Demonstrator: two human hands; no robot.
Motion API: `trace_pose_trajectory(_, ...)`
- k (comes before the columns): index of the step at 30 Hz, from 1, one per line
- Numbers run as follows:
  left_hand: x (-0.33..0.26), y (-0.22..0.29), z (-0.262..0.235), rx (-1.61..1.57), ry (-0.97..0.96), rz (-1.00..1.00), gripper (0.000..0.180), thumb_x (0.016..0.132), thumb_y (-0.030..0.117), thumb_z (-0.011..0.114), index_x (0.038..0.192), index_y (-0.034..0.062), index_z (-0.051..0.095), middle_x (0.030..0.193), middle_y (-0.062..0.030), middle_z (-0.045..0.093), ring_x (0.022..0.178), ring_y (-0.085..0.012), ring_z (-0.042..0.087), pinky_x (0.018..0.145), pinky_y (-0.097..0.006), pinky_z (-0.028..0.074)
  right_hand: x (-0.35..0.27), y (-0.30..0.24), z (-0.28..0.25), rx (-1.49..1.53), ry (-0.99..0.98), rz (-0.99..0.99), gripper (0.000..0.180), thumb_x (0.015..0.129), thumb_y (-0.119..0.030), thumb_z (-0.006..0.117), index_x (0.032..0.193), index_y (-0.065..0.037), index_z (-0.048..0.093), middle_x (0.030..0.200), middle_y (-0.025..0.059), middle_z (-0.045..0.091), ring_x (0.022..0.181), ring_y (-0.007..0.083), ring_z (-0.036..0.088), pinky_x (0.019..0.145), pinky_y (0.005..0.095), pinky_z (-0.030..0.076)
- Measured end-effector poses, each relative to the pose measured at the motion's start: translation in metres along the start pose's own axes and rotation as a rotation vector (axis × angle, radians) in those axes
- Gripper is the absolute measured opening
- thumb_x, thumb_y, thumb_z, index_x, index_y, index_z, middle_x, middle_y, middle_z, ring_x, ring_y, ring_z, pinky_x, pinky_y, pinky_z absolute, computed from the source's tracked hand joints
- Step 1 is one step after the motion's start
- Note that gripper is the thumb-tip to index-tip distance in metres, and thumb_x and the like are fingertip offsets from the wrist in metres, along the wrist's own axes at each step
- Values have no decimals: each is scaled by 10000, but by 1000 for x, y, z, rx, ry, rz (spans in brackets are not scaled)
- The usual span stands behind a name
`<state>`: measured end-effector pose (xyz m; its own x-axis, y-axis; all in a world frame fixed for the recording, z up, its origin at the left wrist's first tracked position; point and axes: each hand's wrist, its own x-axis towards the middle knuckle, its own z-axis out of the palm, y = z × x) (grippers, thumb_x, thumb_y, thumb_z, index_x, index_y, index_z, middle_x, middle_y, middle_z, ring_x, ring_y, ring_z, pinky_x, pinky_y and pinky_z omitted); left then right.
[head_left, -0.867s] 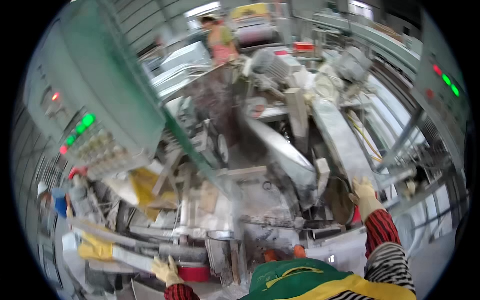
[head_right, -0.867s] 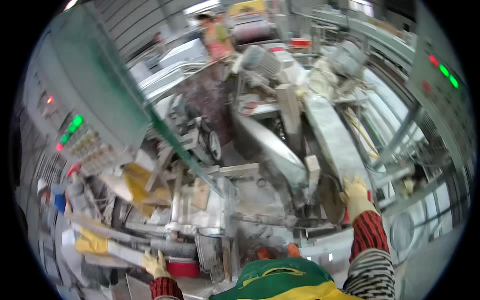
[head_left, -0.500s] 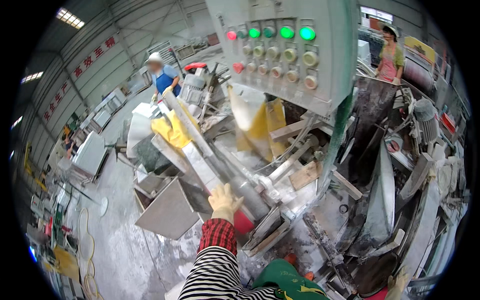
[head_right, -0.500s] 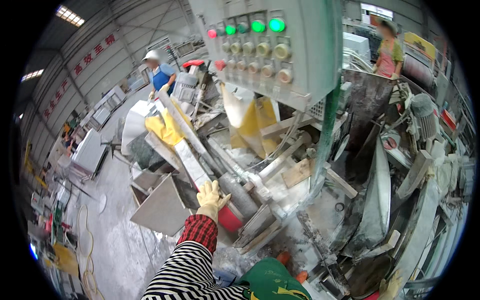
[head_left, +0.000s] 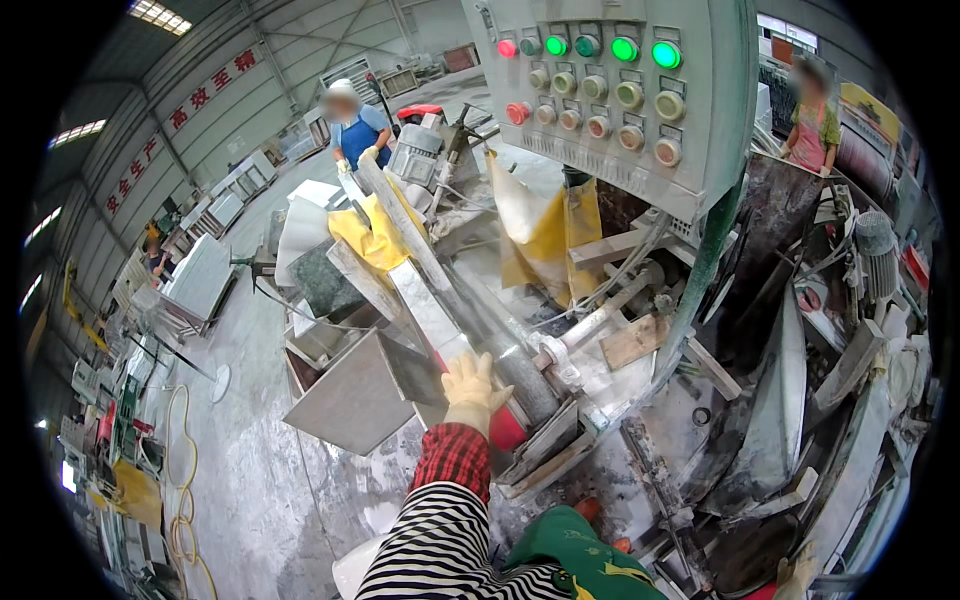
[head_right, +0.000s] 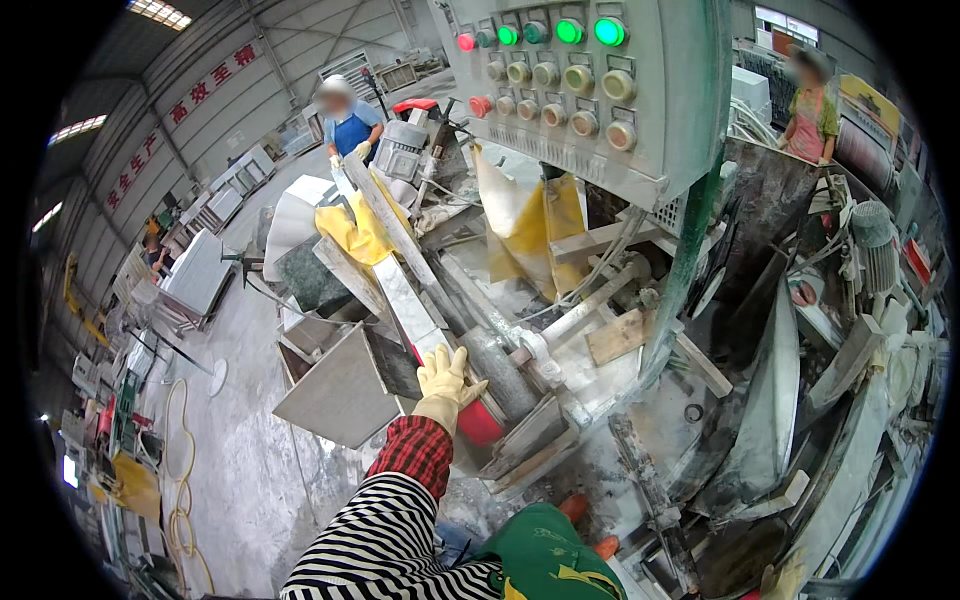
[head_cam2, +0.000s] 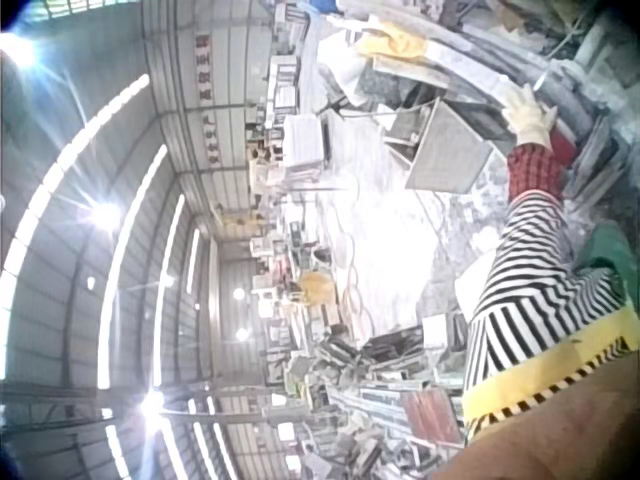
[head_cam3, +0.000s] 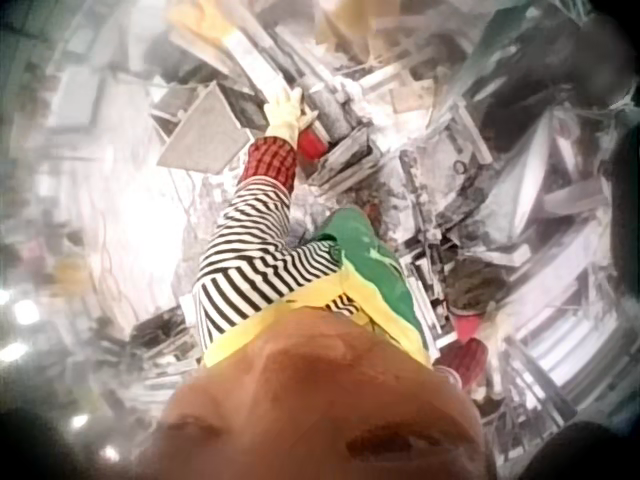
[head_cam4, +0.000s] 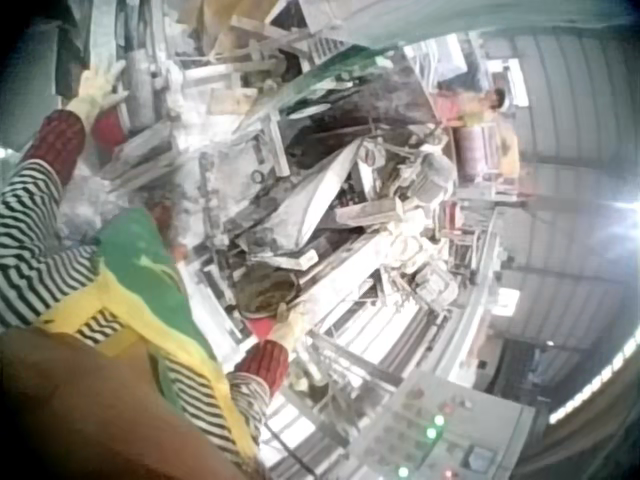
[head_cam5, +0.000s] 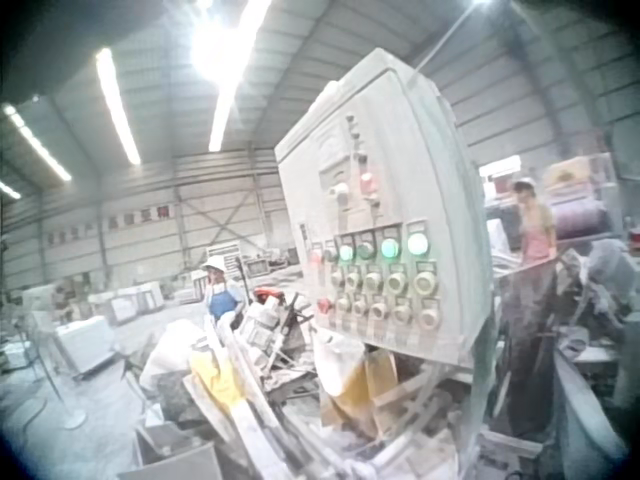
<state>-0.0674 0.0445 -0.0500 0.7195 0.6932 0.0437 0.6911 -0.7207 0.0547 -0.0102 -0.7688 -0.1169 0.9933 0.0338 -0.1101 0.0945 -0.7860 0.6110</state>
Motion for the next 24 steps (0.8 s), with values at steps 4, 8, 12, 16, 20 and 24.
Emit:
trace_pose_trajectory(4,-5,3,4,29,47,-7,842,702,571,790,1410,233,484,1533,-199,331,1359,-393,319,1037,-493,307,3,3,42,-323,29,-138,760,977,-533,513,1562,-129,242,1459,233,465,1196,360,569,911,558,475)
trace_pose_trajectory(8,-9,8,3,39,73,5,780,720,543,781,1385,239,512,1518,-157,345,1344,-372,328,1028,-486,312,32,9,66,57,-351,86,949,878,-334,666,1604,-165,78,1524,293,331,1359,426,425,1119,519,358)
trace_pose_trajectory(12,-17,12,-3,28,63,4,772,730,530,774,1391,238,502,1513,-159,344,1343,-375,327,1030,-487,308,36,0,4,608,-404,393,993,832,-252,709,1599,-127,90,1486,324,346,1342,452,423,1132,448,383)
trace_pose_trajectory(16,-17,17,-3,-3,25,1,893,696,543,807,1447,214,455,1536,-213,322,1389,-432,291,1081,-519,281,31,-4,-6,544,-402,431,978,831,-237,700,1600,-151,102,1457,315,363,1310,449,458,1102,451,413)
trace_pose_trajectory(20,-22,11,7,-6,83,13,886,696,525,812,1446,210,461,1539,-217,317,1391,-444,286,1095,-542,269,37,-4,-3,549,-403,417,977,827,-247,708,1601,-175,117,1439,292,372,1281,449,480,1073,455,435)
trace_pose_trajectory(24,-24,11,14,-27,133,48,878,686,510,821,1434,205,477,1535,-222,319,1390,-453,283,1095,-557,269,35,-1,-5,554,-447,406,1031,842,-272,717,1607,-180,33,1517,344,291,1363,462,407,1150,447,352)
